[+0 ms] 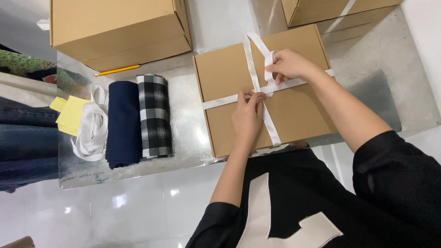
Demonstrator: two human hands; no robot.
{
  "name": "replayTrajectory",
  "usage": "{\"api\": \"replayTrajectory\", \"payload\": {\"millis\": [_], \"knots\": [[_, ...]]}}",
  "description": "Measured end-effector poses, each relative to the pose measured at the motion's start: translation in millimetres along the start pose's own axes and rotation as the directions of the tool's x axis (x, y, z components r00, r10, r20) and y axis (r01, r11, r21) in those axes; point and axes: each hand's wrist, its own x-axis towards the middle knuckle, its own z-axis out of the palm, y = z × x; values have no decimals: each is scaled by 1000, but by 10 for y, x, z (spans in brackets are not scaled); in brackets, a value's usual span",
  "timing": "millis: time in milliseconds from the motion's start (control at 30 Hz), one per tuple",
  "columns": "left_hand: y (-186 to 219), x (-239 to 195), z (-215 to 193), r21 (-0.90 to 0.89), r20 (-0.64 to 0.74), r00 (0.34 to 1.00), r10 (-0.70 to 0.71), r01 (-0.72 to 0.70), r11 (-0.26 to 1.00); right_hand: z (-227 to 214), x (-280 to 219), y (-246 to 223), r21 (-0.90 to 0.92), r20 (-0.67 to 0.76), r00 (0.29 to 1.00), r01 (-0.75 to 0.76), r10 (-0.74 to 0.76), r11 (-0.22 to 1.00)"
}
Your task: The person wraps a folded brown garment in a clear plastic bag, places it into a cardboard box, and closes the box. They then tie a white ribbon around the box, forming a bow on top.
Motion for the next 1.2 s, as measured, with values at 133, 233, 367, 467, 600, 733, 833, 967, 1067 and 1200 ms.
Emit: {"api": "replayTrajectory", "payload": {"millis": [133,233,367,467,600,733,833,967,1067,1200], "knots": [[96,-42,-102,49,51,995,86,-89,995,44,-5,181,-8,-33,998,60,-60,998],[98,-43,-82,98,41,990,137,-140,985,79,73,355,19,-79,991,110,-108,994],[113,-60,-81,121,-27,985,170,-165,979,154,-70,392,5,-359,918,181,-167,984],[30,-60,-3,143,-72,976,207,-195,970,243,-273,663,-185,-482,829,220,-283,958],[48,-47,-6,172,-106,959,264,-244,954,467,-717,901,-560,-338,722,361,-604,745],[47,-36,-38,115,-80,968,239,-229,967,638,-833,987,-609,-300,652,430,-696,666],[-5,8,22,52,-37,986,164,-162,985,698,-837,990,-660,-269,613,444,-743,606],[-8,10,-3,48,-53,985,165,-162,986,708,-902,935,-714,-227,585,445,-779,541],[26,-36,-10,104,-70,969,238,-230,967,713,-954,1018,-707,-218,571,467,-792,531],[-41,-12,94,194,-69,946,315,-297,935,692,-1022,1136,-634,-265,574,502,-775,588]]}}
